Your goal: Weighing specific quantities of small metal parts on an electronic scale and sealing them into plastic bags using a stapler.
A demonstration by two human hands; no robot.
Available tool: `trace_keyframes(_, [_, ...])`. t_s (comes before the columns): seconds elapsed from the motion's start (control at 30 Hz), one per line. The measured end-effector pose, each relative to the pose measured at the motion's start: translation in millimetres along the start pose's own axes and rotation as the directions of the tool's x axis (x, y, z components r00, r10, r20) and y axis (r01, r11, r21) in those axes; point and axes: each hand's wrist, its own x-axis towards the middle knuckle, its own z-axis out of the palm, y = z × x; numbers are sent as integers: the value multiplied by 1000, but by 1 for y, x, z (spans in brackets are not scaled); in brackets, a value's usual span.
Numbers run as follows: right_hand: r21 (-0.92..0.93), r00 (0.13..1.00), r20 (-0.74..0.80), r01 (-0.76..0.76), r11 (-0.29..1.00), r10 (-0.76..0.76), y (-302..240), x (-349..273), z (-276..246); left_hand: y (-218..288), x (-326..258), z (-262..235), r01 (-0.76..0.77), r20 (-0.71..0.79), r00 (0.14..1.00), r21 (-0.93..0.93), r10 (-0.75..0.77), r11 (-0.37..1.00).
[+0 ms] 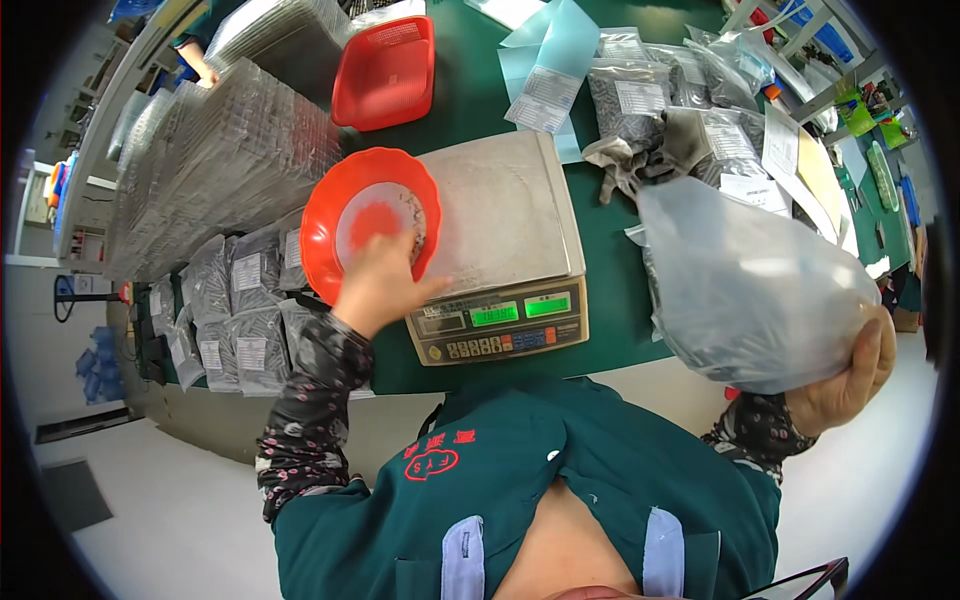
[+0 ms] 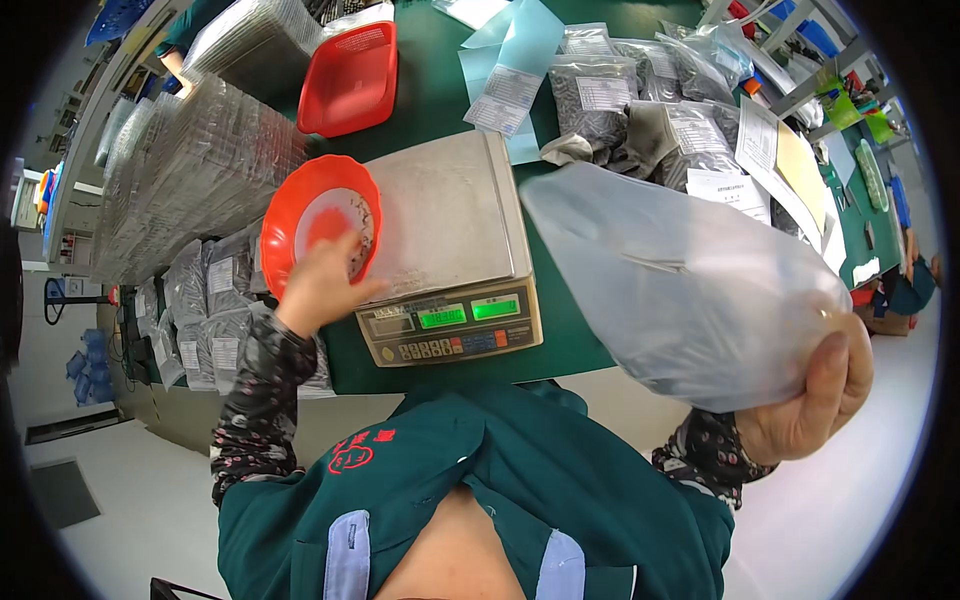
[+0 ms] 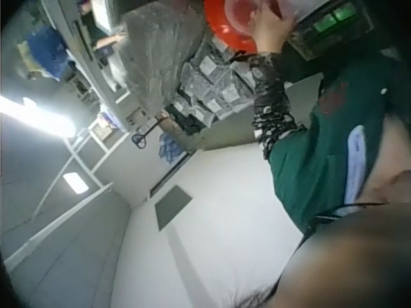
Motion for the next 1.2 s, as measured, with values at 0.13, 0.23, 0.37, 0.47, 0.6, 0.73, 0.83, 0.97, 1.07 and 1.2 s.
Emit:
trace_keyframes(0.13, [84,995,100,-29,996,20,-7,5,-33,9,10,42,-168,-256,952,18,167,986])
trace_keyframes(0.23, [32,987,157,18,999,-23,-7,9,-32,46,19,50,-223,-266,941,-16,211,975])
trace_keyframes(0.37, [69,985,-131,122,990,-112,3,14,-9,80,23,58,-333,-263,921,-160,285,929])
trace_keyframes(0.47, [128,985,-143,115,985,-96,13,24,10,73,25,48,-489,-413,841,-305,349,817])
trace_keyframes(0.6, [165,994,47,88,982,-96,21,36,18,-15,7,38,-132,-632,699,-573,-334,809])
trace_keyframes(0.73, [204,999,23,43,978,-49,19,36,57,-84,-4,96,41,43,882,-999,-469,-14])
trace_keyframes(0.83, [158,999,-23,42,987,-38,23,37,73,-60,6,95,49,-13,912,-989,-410,139])
trace_keyframes(0.97, [136,992,120,23,990,-40,19,37,84,-47,16,106,75,-141,909,-870,-392,487])
trace_keyframes(1.07, [35,998,-24,55,998,-54,18,34,89,-45,16,114,88,-170,912,-808,-374,583])
trace_keyframes(1.2, [47,996,71,51,998,-54,16,32,102,-43,15,107,89,-159,901,-842,-403,531])
